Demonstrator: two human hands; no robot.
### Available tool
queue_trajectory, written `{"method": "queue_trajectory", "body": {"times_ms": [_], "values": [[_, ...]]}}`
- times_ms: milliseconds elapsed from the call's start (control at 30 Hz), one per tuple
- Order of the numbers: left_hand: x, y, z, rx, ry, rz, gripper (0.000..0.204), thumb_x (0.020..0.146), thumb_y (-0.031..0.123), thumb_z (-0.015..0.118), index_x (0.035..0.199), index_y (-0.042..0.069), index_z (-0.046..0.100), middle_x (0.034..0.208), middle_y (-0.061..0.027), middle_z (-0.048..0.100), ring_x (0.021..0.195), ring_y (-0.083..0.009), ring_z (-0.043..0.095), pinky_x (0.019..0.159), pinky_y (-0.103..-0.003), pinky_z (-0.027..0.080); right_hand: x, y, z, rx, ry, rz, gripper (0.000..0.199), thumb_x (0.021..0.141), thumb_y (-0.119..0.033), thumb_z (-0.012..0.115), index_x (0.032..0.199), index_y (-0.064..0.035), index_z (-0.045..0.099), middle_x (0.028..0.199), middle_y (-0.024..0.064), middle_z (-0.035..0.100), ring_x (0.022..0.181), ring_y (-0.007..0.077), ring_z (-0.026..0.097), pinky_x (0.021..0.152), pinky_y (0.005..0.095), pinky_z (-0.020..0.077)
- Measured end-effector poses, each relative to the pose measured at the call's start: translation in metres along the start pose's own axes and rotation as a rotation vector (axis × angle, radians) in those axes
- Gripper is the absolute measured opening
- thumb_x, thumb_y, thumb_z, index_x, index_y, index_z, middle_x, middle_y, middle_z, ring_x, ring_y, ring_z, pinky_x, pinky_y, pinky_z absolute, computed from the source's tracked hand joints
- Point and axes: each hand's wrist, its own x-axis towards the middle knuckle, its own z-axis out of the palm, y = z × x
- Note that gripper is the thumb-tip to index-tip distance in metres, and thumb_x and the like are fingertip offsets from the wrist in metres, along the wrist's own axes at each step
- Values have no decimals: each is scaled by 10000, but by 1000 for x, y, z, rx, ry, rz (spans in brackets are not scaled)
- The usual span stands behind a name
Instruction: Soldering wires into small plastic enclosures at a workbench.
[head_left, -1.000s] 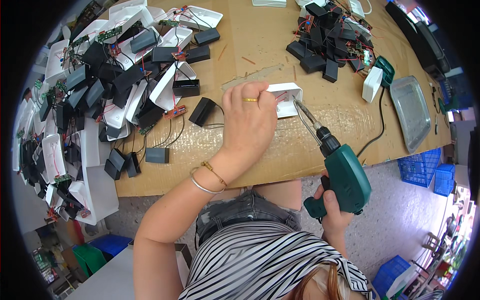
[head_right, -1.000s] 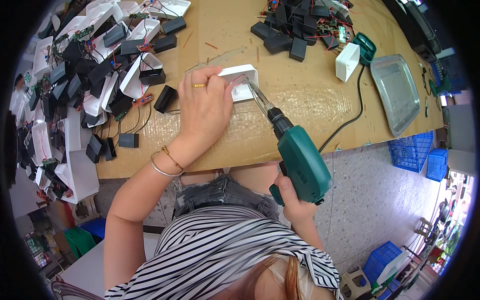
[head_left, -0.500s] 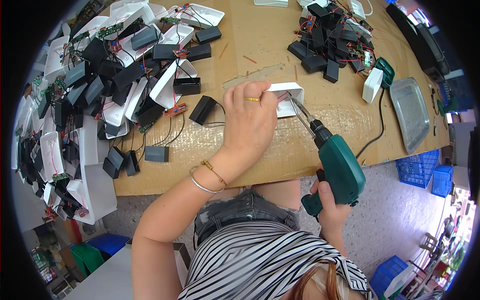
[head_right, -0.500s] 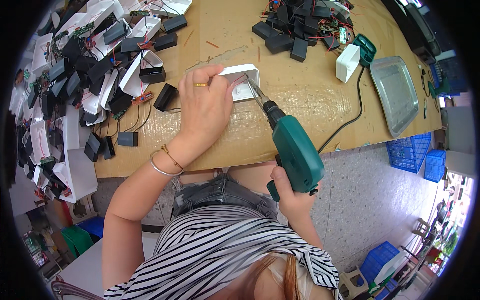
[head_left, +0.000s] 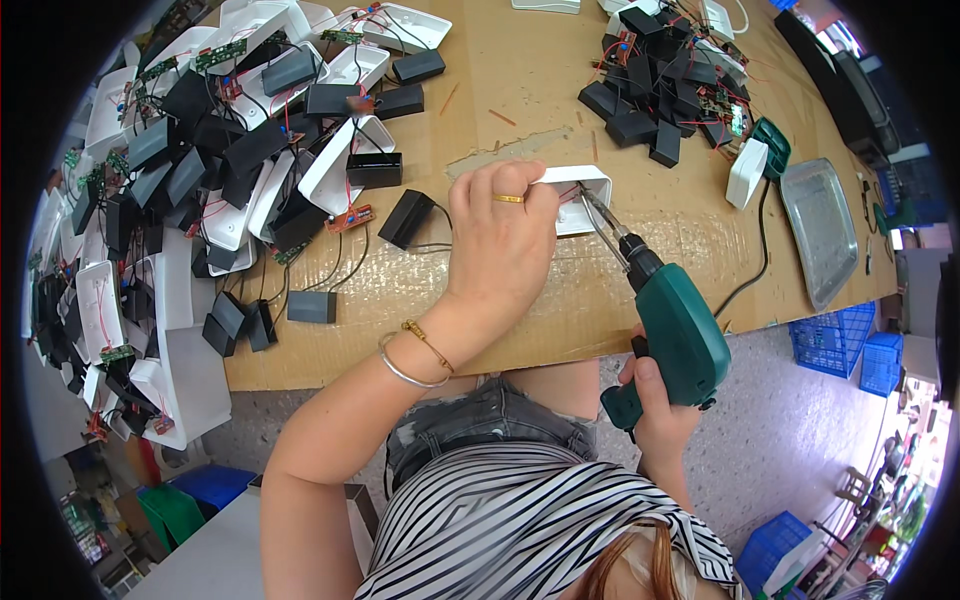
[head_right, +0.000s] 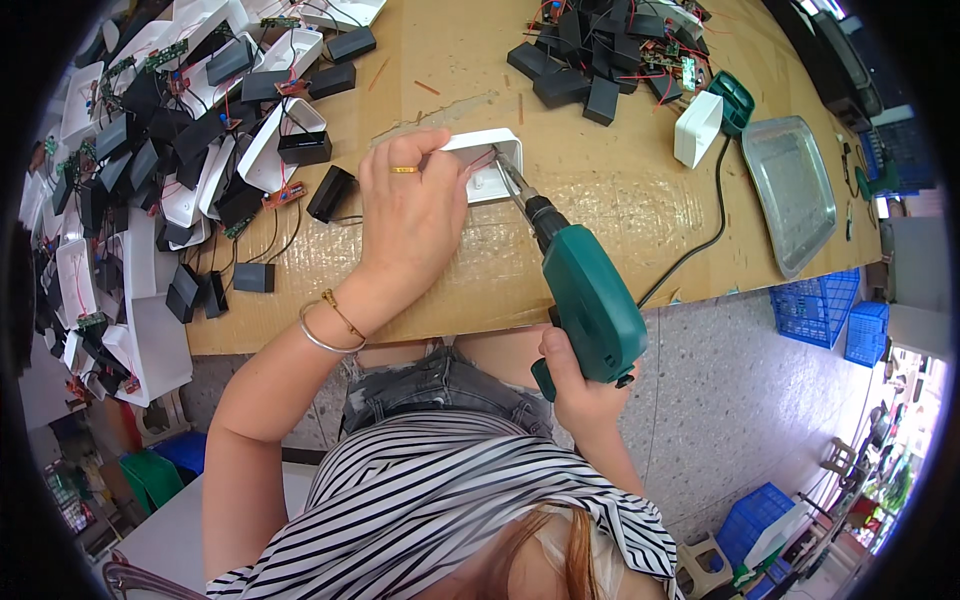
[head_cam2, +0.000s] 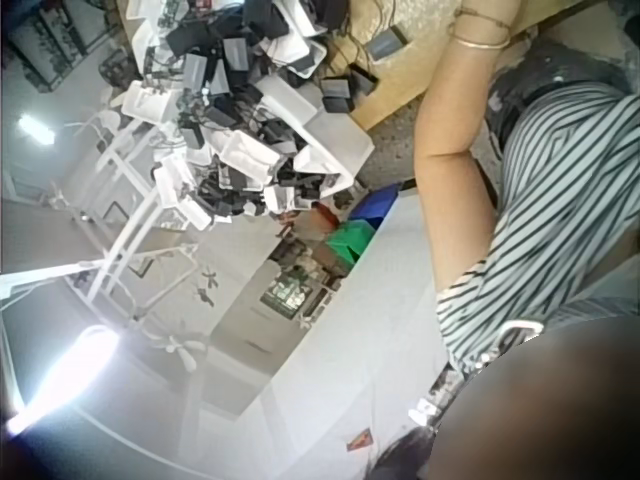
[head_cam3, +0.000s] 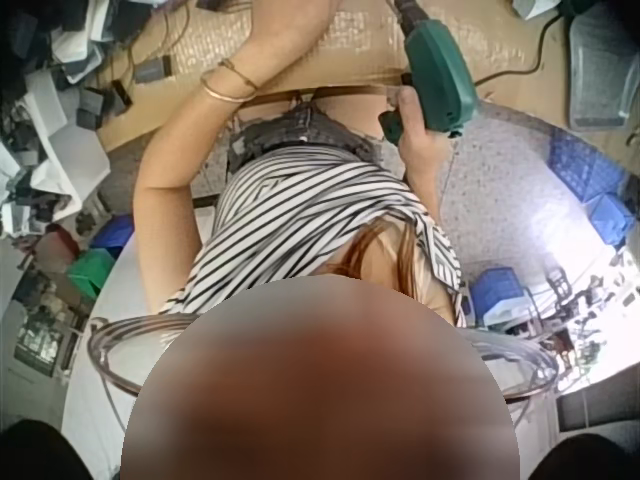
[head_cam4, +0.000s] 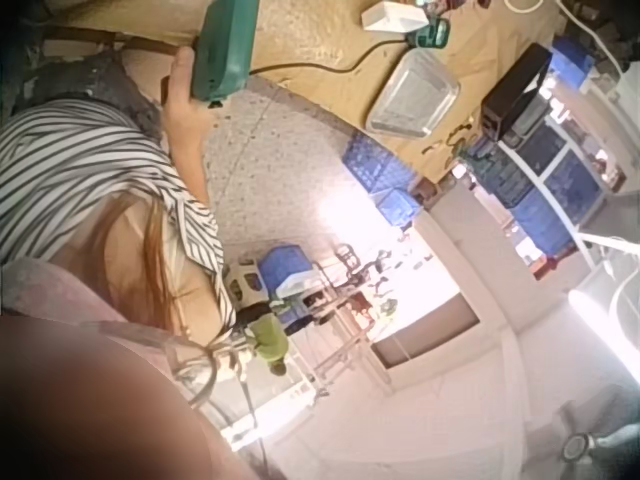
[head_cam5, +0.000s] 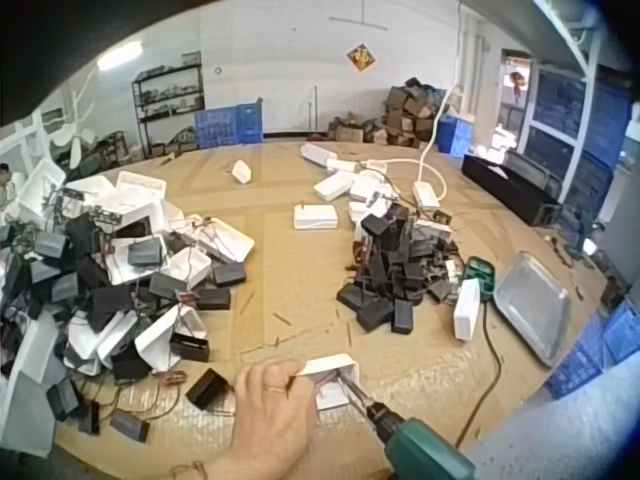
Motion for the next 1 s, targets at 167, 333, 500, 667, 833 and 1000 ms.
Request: {"method": "queue_trajectory", "body": {"times_ms": [167,333,500,667,833,1000], "values": [[0,-1,1,23,12,8,96,723,85,569,798,33,538,1022,-90,494,1010,-257,449,862,-417,343,2,-4,4,70,112,-7,161,777,-49,625,910,36,589,661,53,612,564,101,567,515,238,460],[0,-1,1,25,8,13,101,721,85,564,801,28,540,1021,-88,490,1006,-256,449,859,-417,346,2,-6,4,44,105,-16,173,774,-47,631,917,40,586,667,56,611,569,98,566,521,235,459],[1,0,-1,32,2,14,104,718,84,561,802,26,540,1021,-89,488,1007,-257,448,859,-416,347,1,-7,4,47,106,-7,184,771,-51,641,922,39,587,670,55,613,571,99,567,524,232,459],[0,0,0,20,9,9,105,716,81,559,802,25,539,1025,-93,484,1009,-258,446,862,-416,347,-1,-9,1,-17,25,32,224,827,-66,551,1022,40,525,797,74,572,648,124,536,599,249,426],[0,1,-1,15,0,6,101,716,78,558,802,27,541,1024,-91,490,1011,-259,446,865,-416,344,-1,-7,-2,-59,3,13,223,824,-56,548,1024,41,523,799,77,571,647,124,536,601,252,429],[1,1,0,15,-3,9,104,708,73,566,799,28,541,1027,-90,486,1012,-258,444,863,-415,345,-2,-9,1,-58,-2,41,251,822,-52,550,1050,49,518,844,92,575,654,125,538,603,251,430]]}}
